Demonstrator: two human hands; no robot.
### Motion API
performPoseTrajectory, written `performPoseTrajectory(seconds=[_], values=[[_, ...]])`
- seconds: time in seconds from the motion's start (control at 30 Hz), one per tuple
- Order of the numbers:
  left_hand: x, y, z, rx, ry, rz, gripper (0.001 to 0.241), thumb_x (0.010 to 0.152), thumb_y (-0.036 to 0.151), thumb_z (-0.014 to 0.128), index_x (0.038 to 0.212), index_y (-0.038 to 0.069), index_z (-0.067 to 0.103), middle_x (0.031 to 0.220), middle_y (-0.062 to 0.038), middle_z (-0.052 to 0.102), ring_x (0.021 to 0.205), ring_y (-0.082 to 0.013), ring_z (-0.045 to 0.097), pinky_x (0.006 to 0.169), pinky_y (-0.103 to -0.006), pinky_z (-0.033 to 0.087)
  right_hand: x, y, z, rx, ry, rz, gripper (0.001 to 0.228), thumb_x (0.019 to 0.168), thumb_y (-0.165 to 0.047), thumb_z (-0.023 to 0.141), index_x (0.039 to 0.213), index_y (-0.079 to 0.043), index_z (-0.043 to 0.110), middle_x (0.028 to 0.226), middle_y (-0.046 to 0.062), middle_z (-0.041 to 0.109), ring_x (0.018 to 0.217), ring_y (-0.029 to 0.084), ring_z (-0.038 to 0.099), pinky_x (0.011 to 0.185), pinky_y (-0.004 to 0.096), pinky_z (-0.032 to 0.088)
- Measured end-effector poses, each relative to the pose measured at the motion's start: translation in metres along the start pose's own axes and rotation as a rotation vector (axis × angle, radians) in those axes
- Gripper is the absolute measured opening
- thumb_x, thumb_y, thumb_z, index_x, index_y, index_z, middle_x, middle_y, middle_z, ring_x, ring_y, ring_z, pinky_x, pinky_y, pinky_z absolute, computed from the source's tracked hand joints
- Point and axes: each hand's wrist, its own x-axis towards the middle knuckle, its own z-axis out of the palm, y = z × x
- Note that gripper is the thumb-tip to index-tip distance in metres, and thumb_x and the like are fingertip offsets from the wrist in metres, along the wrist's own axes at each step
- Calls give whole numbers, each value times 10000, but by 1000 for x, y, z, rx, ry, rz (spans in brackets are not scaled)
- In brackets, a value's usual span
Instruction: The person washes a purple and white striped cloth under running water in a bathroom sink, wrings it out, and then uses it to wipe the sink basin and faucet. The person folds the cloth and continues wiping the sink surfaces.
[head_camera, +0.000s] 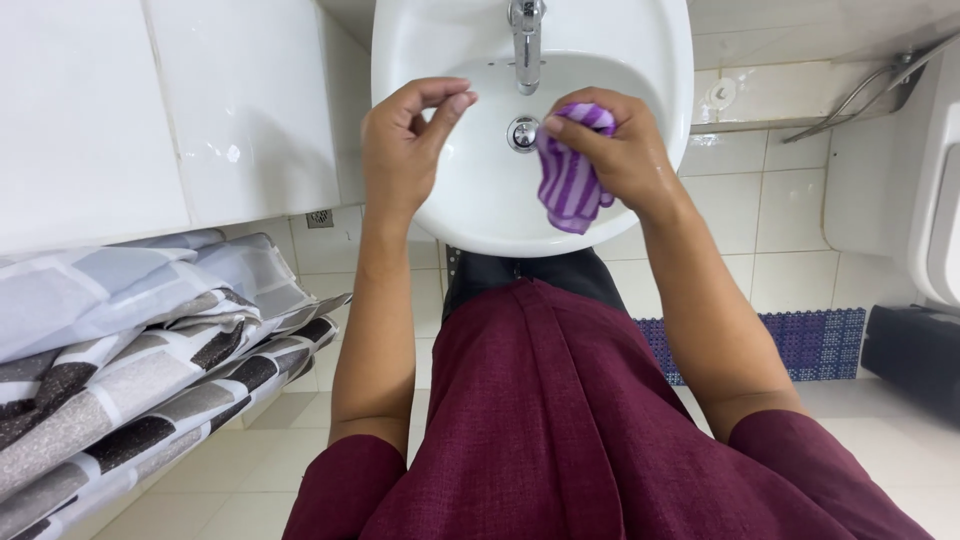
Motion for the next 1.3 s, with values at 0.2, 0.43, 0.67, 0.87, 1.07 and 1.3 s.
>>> performPoseTrajectory(seconds=[0.2,0.43,0.67,0.87,1.07,1.3], values=[[-6,-21,19,146,223,102,92,997,148,745,1057,82,763,951,4,798,623,-40,621,525,-178,437,-18,-8,-34,-29,134,24,142,985,-171,743,1061,-52,736,901,34,744,785,99,717,707,242,610],[-8,-5,84,395,426,582,164,955,185,736,1095,127,674,1070,-2,702,1075,-181,611,979,-409,429,-47,4,-63,274,284,-11,137,1023,-144,735,1094,-27,718,890,13,716,763,76,672,679,224,562],[91,0,17,-383,465,429,226,1043,54,712,1258,23,648,1071,-72,709,819,-95,585,706,-241,496,-107,40,-145,242,565,12,155,1026,-153,728,1113,-28,700,894,12,709,761,85,680,695,231,584],[33,14,258,-21,-456,492,604,882,193,836,1403,80,553,1374,-85,588,938,-199,582,759,-320,486,-157,54,-185,340,808,15,137,1010,-98,749,1112,-20,701,950,31,720,813,91,686,740,236,583],[11,3,371,181,-1049,270,412,995,435,637,1295,154,669,1152,-72,747,989,-237,739,910,-426,601,-197,70,-200,420,877,37,295,1027,-117,759,1282,-1,669,999,47,707,843,97,682,755,237,573],[43,4,430,597,-884,566,284,1025,330,618,1112,82,725,1040,-83,747,925,-233,700,1040,-501,415,-240,74,-201,-227,1209,628,686,912,-279,760,1516,-126,471,1048,131,733,869,181,745,715,335,616]])
